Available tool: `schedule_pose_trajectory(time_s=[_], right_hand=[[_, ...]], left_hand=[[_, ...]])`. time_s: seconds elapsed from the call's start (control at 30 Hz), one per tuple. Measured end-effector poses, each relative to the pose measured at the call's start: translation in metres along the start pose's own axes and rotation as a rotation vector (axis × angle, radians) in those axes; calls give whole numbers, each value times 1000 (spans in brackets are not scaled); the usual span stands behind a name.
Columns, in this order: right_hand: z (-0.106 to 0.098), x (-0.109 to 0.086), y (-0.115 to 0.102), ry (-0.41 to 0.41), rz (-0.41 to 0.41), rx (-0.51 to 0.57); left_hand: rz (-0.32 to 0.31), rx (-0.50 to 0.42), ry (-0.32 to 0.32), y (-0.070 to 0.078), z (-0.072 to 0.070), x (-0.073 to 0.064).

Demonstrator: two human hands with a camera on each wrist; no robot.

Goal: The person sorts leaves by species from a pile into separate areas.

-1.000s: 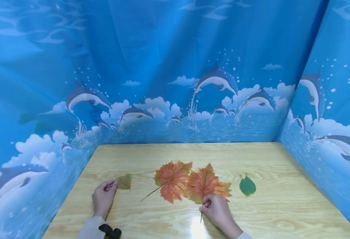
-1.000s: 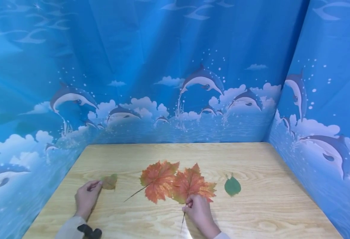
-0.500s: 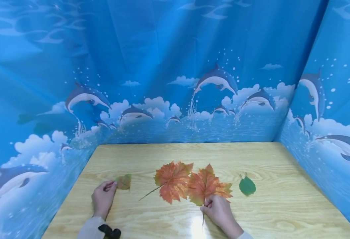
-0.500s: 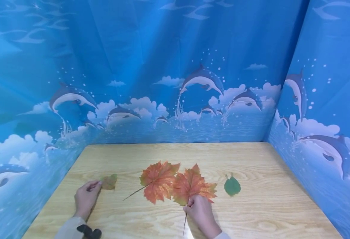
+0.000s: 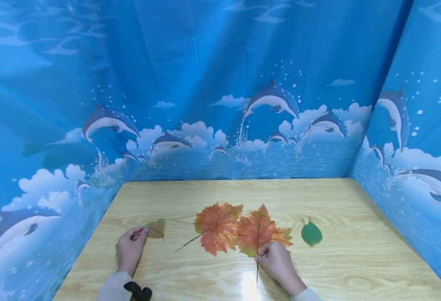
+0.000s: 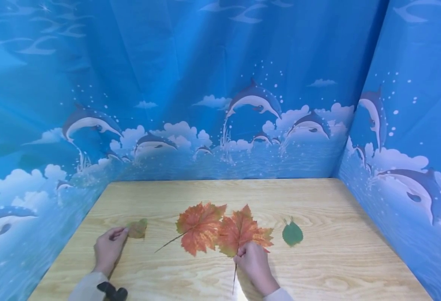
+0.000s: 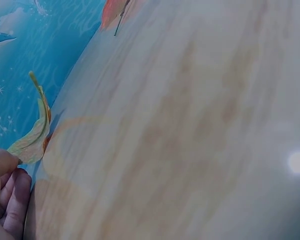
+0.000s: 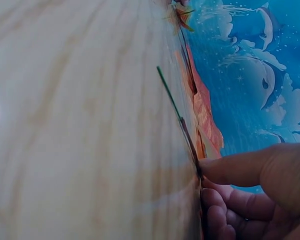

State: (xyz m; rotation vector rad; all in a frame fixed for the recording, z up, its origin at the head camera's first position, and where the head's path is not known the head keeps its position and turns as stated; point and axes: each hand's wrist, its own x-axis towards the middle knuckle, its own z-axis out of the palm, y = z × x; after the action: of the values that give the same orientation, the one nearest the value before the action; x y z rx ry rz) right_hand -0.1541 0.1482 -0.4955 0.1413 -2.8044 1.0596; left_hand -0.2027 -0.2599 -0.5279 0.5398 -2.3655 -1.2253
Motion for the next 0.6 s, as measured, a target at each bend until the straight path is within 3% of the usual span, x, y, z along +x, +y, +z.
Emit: schedule_pose_trajectory(time_s=[0.4,0.6], right_hand=[[1,2,2,49,-28,-61],[3,3,3,50,-25,-54]], left_hand=[[-2,-12,-8,3,-2,-1],[-77,-23,-47,5,-10,0]])
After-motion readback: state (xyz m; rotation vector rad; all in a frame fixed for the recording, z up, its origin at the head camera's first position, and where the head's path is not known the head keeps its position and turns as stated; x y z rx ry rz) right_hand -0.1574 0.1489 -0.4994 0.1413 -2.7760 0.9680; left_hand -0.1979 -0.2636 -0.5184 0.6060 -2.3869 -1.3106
